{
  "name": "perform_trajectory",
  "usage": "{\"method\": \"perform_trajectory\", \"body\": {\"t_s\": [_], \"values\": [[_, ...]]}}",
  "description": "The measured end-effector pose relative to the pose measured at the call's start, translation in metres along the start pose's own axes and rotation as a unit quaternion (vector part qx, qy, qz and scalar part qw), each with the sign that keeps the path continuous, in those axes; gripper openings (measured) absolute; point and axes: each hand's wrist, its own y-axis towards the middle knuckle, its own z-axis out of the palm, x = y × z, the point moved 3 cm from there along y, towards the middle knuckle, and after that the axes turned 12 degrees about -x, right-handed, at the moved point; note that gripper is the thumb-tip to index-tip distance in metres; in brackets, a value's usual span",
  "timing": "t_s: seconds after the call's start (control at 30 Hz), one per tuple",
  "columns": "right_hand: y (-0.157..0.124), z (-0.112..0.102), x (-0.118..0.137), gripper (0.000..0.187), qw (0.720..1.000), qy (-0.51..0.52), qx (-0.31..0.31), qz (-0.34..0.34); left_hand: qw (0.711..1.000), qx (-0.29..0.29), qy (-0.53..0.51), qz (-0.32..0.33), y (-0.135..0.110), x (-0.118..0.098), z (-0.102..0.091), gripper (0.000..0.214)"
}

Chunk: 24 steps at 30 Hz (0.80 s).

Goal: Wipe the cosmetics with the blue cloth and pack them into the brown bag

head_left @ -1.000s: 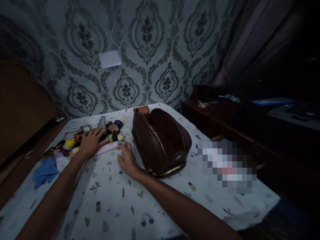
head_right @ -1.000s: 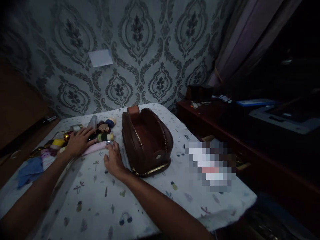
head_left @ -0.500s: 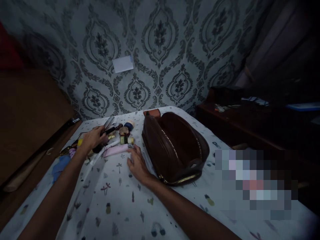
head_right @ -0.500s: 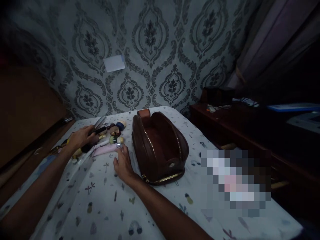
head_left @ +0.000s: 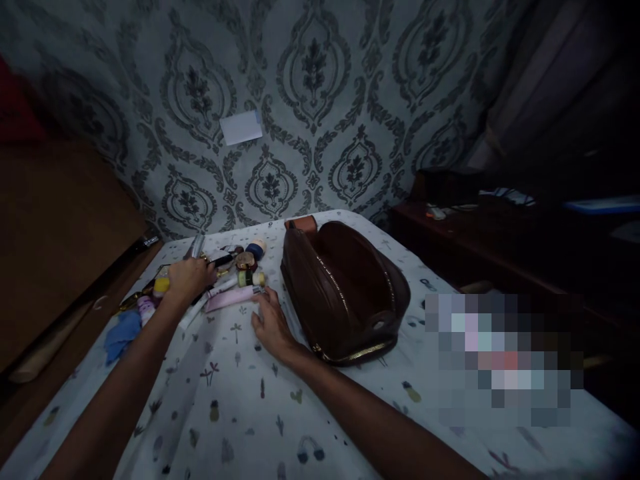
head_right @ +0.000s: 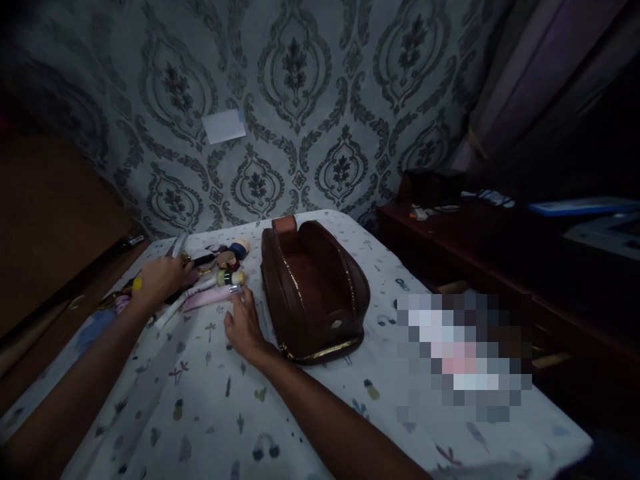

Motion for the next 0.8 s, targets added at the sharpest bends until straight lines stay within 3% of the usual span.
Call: {"method": "perform_trajectory", "body": {"t_s": [0.1, 0.17, 0.23, 0.3, 0.43, 0.8], "values": [[0.000, 0.000, 0.001, 0.044, 1.000, 0.001, 0.001, 0.000, 0.999, -0.040, 0.002, 0.025, -0.004, -0.011, -0.001, 0.044], [0.000, 0.001, 0.001, 0.044, 1.000, 0.002, -0.003, 0.000, 0.992, -0.072, -0.026, 0.102, -0.006, -0.024, 0.005, 0.042], [0.001, 0.002, 0.001, 0.044, 1.000, 0.003, -0.004, 0.000, 0.976, -0.072, -0.073, 0.190, -0.007, -0.037, 0.017, 0.045], [0.001, 0.002, 0.001, 0.043, 1.000, 0.004, -0.001, 0.002, 0.967, -0.046, -0.106, 0.226, -0.005, -0.045, 0.033, 0.052], [0.001, 0.001, 0.001, 0.043, 1.000, 0.003, 0.002, 0.007, 0.969, -0.021, -0.108, 0.222, 0.007, -0.042, 0.055, 0.060], [-0.001, -0.002, -0.008, 0.039, 1.000, 0.006, -0.005, 0.006, 0.986, -0.012, -0.058, 0.155, 0.048, 0.007, 0.074, 0.048]]}}
